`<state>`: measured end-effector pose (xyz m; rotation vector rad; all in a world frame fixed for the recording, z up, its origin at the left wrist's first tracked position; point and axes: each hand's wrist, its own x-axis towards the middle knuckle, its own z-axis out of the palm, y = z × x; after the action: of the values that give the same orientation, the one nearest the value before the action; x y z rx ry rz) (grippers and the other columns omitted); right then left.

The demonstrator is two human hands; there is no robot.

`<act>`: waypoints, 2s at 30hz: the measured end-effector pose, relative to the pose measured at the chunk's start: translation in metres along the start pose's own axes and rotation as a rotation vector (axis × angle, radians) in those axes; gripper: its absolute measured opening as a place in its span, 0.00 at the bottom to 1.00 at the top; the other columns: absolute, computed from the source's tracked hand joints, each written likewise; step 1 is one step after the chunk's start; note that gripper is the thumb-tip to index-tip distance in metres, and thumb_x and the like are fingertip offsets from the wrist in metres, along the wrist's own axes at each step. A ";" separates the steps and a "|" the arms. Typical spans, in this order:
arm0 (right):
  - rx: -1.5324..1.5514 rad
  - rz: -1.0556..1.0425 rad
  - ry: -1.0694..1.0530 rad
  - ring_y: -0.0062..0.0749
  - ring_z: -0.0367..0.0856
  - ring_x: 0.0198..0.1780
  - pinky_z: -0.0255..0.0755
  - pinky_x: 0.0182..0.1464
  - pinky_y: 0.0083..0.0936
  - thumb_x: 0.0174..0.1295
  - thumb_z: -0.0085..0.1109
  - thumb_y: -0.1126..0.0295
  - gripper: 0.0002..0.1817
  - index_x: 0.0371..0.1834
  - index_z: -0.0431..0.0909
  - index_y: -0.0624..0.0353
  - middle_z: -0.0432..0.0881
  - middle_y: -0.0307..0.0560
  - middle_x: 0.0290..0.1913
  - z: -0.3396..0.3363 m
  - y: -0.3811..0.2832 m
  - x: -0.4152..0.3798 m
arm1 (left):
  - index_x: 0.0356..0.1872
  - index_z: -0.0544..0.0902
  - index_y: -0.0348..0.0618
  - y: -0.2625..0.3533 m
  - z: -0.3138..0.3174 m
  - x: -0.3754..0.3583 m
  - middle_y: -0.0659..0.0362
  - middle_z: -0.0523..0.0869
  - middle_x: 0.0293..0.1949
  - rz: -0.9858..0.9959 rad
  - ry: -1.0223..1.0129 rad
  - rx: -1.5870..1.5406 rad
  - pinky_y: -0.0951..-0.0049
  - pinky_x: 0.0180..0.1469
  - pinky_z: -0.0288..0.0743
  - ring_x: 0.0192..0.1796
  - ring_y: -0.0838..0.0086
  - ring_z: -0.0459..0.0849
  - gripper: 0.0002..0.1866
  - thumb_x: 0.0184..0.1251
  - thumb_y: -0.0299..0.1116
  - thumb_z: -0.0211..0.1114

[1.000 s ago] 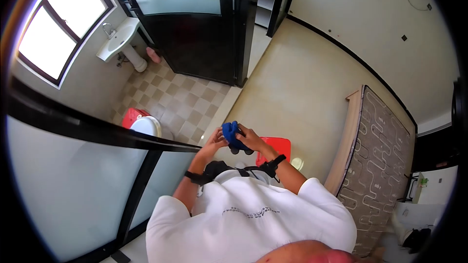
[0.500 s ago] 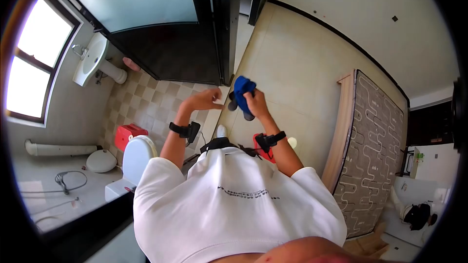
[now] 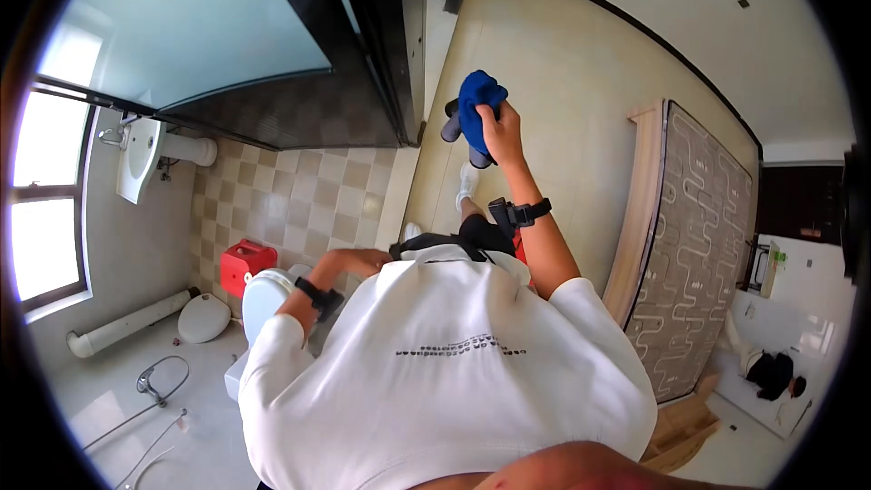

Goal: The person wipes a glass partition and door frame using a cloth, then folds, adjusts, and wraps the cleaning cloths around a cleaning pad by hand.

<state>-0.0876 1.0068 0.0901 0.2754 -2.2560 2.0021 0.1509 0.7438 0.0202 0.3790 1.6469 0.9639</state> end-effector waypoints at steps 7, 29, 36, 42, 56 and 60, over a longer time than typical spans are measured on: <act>0.057 -0.285 -0.200 0.61 0.83 0.35 0.75 0.36 0.42 0.63 0.62 0.60 0.19 0.45 0.75 0.66 0.82 0.65 0.30 0.078 -0.029 0.173 | 0.55 0.81 0.39 0.145 -0.052 0.009 0.45 0.85 0.55 -0.039 0.522 0.007 0.58 0.62 0.72 0.60 0.51 0.81 0.26 0.58 0.43 0.69; 0.146 -1.041 -0.744 0.33 0.83 0.34 0.75 0.29 0.35 0.48 0.68 0.62 0.14 0.36 0.75 0.48 0.73 0.40 0.32 0.055 -0.026 0.343 | 0.54 0.83 0.43 0.203 -0.336 0.223 0.49 0.88 0.44 -0.099 0.402 0.025 0.65 0.46 0.78 0.43 0.63 0.85 0.17 0.63 0.26 0.62; 0.207 -0.165 -0.643 0.40 0.87 0.35 0.80 0.40 0.36 0.57 0.62 0.71 0.12 0.44 0.78 0.58 0.85 0.49 0.37 0.022 0.071 0.535 | 0.45 0.82 0.40 0.192 -0.487 0.289 0.56 0.88 0.38 0.031 0.418 -0.144 0.65 0.42 0.78 0.40 0.65 0.86 0.17 0.54 0.31 0.72; 0.093 -0.339 -0.109 0.53 0.82 0.48 0.74 0.53 0.38 0.62 0.61 0.70 0.15 0.51 0.76 0.60 0.83 0.58 0.45 -0.010 0.128 0.712 | 0.48 0.79 0.44 0.209 -0.640 0.303 0.57 0.85 0.33 -0.027 0.866 -0.095 0.65 0.38 0.77 0.36 0.67 0.85 0.14 0.62 0.29 0.68; -0.071 -0.540 0.039 0.48 0.77 0.47 0.71 0.53 0.41 0.53 0.75 0.63 0.31 0.52 0.65 0.65 0.74 0.56 0.45 0.022 0.102 0.935 | 0.71 0.64 0.44 0.411 -0.938 0.287 0.54 0.81 0.54 0.735 1.273 -0.186 0.72 0.52 0.78 0.54 0.70 0.84 0.27 0.73 0.21 0.57; 0.043 -0.556 0.042 0.47 0.78 0.49 0.72 0.55 0.39 0.47 0.80 0.63 0.39 0.57 0.64 0.65 0.75 0.57 0.46 0.022 0.120 0.952 | 0.74 0.56 0.45 0.393 -0.969 0.324 0.51 0.81 0.55 0.727 1.120 -0.263 0.68 0.58 0.77 0.57 0.68 0.83 0.31 0.74 0.20 0.54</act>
<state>-1.0417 0.9409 0.1651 0.7594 -1.8384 1.7346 -0.9348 0.8269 0.1338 0.2578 2.3619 2.1834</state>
